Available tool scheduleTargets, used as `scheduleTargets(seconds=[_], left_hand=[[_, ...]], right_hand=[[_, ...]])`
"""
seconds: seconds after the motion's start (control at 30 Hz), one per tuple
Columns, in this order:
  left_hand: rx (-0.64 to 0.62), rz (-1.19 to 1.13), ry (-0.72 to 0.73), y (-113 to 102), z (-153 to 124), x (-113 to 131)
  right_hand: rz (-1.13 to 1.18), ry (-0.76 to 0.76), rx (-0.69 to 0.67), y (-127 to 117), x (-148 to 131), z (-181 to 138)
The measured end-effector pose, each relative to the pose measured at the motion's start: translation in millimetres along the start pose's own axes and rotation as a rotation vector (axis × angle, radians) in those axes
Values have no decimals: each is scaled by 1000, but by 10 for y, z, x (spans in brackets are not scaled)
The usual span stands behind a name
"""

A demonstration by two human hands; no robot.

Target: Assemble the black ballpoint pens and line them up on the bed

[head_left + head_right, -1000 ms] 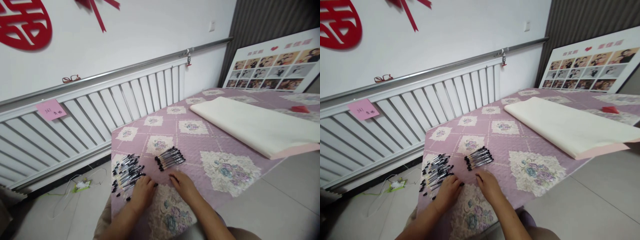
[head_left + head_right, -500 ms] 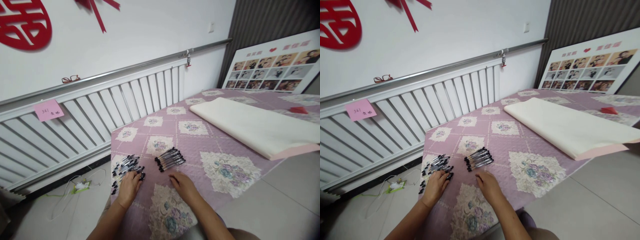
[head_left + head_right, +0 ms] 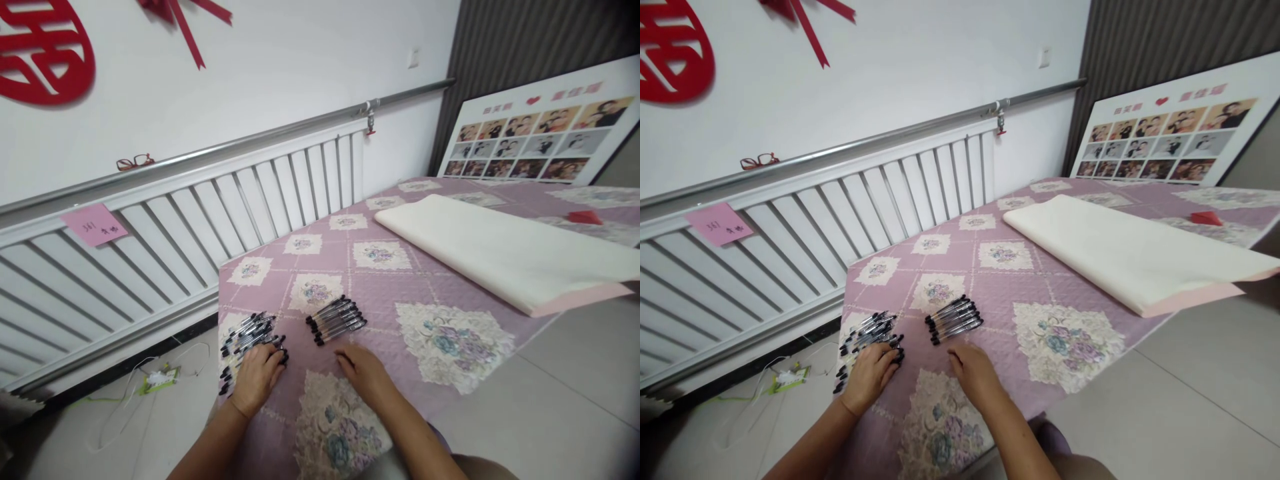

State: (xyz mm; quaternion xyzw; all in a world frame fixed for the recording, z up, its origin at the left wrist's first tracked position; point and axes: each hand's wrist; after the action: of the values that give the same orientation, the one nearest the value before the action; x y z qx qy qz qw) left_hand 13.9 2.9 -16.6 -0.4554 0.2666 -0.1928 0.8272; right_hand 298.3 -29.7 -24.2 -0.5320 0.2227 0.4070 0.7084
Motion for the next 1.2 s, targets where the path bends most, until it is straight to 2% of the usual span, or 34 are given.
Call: scheduleTargets(seconds=[0.1, 0.23, 0.37, 0.43, 0.6, 0.77, 0.93, 1.03, 1.2], left_hand=[[9, -27, -9, -27, 67, 92], [2, -91, -31, -52, 306, 415], [-164, -153, -18, -52, 720, 817], [-237, -167, -77, -51, 912, 969], [-343, -180, -162, -7, 1129, 1136], [-380, -190, -220, 72, 1060, 1128], [-401, -228, -245, 37, 803, 1068], [-389, -257, -271, -18, 538, 1010], [-258, -436, -348, -64, 107, 947]], right_hand=[[-5, 17, 33, -76, 56, 17], [10, 92, 159, -265, 127, 38], [56, 164, 249, -408, 129, 39], [64, 179, 267, -435, 120, 35], [60, 188, 279, -454, 116, 35], [54, 190, 273, -477, 110, 60], [57, 205, 254, -464, 113, 61], [39, 217, 169, -438, 92, 38], [142, 122, -22, -334, -42, 14]])
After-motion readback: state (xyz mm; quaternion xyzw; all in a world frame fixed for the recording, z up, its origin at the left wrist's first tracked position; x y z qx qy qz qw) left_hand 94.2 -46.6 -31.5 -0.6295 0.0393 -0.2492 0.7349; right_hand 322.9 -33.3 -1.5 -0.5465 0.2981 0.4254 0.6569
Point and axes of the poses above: each hand's wrist, its own z-axis towards the middle knuckle, its own y-axis out of the palm, x = y × z, and after that the axes turned 11 degrees about z, right-handed
